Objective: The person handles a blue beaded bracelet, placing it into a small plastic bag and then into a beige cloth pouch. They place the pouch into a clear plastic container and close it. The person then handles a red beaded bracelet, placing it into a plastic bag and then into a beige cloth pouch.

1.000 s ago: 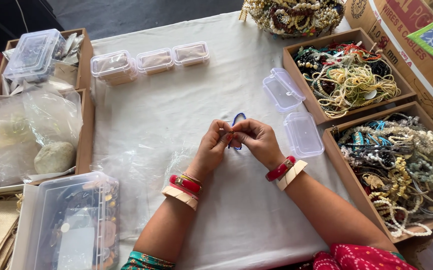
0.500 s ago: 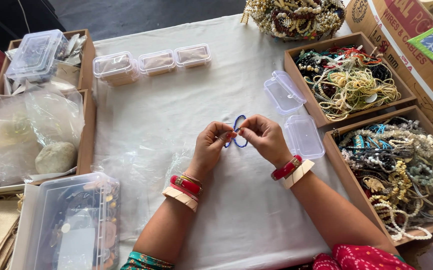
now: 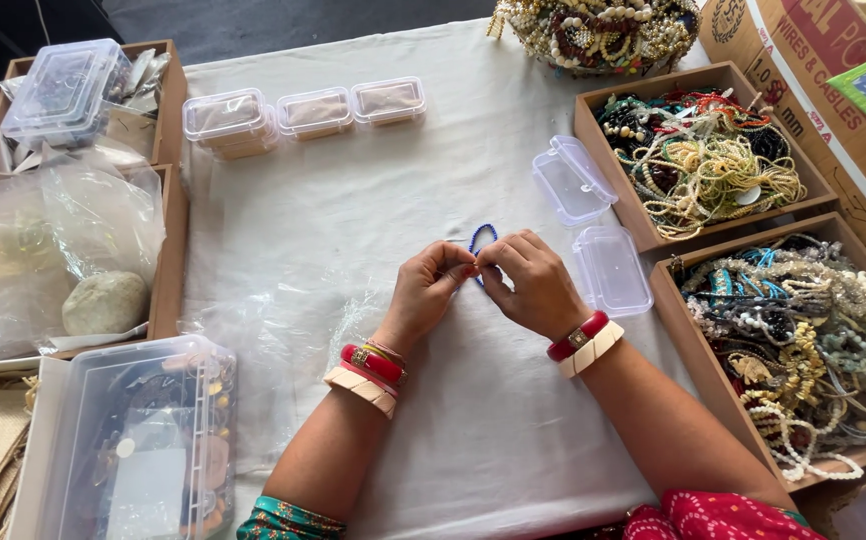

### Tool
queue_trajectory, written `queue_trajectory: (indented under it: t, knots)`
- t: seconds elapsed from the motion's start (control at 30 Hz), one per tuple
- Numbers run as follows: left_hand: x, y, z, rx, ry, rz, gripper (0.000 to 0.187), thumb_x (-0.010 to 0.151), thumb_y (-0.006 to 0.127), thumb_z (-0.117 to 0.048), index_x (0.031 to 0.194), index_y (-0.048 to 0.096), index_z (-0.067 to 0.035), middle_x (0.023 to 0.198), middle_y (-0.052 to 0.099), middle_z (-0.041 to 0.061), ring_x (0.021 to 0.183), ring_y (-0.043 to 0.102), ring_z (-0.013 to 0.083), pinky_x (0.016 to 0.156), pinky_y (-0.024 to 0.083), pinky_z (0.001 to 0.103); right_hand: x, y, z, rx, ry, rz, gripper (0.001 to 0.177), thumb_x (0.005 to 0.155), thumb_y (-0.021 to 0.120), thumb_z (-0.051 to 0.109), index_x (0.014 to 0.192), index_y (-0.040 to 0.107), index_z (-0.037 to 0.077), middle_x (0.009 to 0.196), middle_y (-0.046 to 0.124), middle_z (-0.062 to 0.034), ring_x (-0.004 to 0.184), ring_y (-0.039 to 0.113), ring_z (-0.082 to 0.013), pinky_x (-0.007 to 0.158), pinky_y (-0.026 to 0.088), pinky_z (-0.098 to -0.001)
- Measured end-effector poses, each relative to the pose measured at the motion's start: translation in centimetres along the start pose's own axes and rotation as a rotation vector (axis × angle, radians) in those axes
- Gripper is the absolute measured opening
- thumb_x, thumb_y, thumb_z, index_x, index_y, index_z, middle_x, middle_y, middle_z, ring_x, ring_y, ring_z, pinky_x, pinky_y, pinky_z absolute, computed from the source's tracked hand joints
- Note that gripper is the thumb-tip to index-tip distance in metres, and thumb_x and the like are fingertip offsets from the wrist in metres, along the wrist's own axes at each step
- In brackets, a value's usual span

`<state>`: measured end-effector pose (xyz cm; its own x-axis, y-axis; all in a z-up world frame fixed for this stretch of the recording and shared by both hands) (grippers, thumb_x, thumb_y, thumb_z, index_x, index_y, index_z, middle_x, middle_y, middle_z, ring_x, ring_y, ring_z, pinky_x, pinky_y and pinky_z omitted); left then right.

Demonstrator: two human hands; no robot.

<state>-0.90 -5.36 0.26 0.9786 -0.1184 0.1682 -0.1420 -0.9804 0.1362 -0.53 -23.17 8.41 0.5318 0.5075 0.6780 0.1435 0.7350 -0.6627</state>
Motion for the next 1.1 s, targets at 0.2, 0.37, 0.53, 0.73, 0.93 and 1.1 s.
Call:
queue_trajectory:
  t: [0.2,0.37,0.53,0.73,0.93,1.1]
  knots:
    - [0.0,-0.1,0.3,-0.03,-0.01,0.0,0.006,0.1,0.062,0.001,0.105,0.066,0.002,0.1,0.073,0.006,0.096,0.07,0.011,0.088,0.058,0.026,0.0,-0.1,0.1,-0.035,-0.026,-0.015,0.017,0.084,0.075,-0.002,0.093,0.063,0.007,0.09,0.068,-0.0077,0.09,0.066,-0.0281,0.084,0.055,-0.0405]
    - [0.1,-0.1,0.1,-0.01,-0.006,0.006,0.006,0.1,0.062,0.0,0.105,0.066,0.002,0.1,0.073,0.005,0.096,0.07,0.0108,0.088,0.059,0.026,-0.2,0.1,-0.3,-0.063,-0.051,0.008,0.018,0.085,0.076,0.001,0.096,0.063,0.007,0.089,0.066,-0.0076,0.09,0.066,-0.0271,0.086,0.054,-0.0409]
    - [-0.1,0.1,-0.4,0.072,0.012,-0.009,0.004,0.099,0.064,0.0,0.102,0.067,0.001,0.097,0.074,0.005,0.093,0.071,0.0101,0.085,0.059,0.025,-0.1,-0.1,-0.3,-0.096,-0.072,0.053,0.019,0.085,0.075,0.002,0.099,0.063,0.005,0.094,0.064,-0.0095,0.094,0.063,-0.0286,0.086,0.054,-0.0406]
    - [-0.1,0.2,-0.8,0.177,-0.01,-0.049,0.004,0.098,0.067,-0.003,0.101,0.069,-0.001,0.094,0.076,0.004,0.09,0.072,0.0087,0.082,0.06,0.024,-0.1,0.0,-0.3,-0.135,-0.094,0.114,0.017,0.089,0.071,0.002,0.104,0.063,0.003,0.099,0.061,-0.0116,0.097,0.062,-0.0294,0.087,0.055,-0.0398]
    - [-0.3,0.5,-1.0,0.276,0.003,-0.075,0.006,0.097,0.069,-0.006,0.1,0.07,-0.002,0.09,0.078,0.004,0.085,0.073,0.0088,0.078,0.059,0.025,-0.5,0.4,-0.6,-0.067,0.044,0.148,0.014,0.092,0.073,0.009,0.1,0.062,0.004,0.094,0.059,-0.0116,0.09,0.061,-0.0308,0.078,0.054,-0.0407]
    - [-0.5,0.7,-1.3,0.351,0.021,-0.1,0.007,0.095,0.07,-0.008,0.1,0.07,-0.002,0.088,0.078,0.005,0.083,0.074,0.0091,0.076,0.059,0.025,-1.1,1.4,-1.1,-0.017,0.182,0.116,0.013,0.097,0.071,0.013,0.096,0.062,0.004,0.093,0.061,-0.0115,0.088,0.061,-0.0302,0.076,0.052,-0.0411]
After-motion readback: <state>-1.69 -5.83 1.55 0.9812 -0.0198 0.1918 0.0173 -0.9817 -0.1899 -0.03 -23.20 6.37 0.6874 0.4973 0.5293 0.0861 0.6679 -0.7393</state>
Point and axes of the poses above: each hand's wrist, its own x-axis towards the middle knuckle, its own y-axis out of the palm, z = x × y, the point moved 1 cm from there along x, towards the middle knuckle
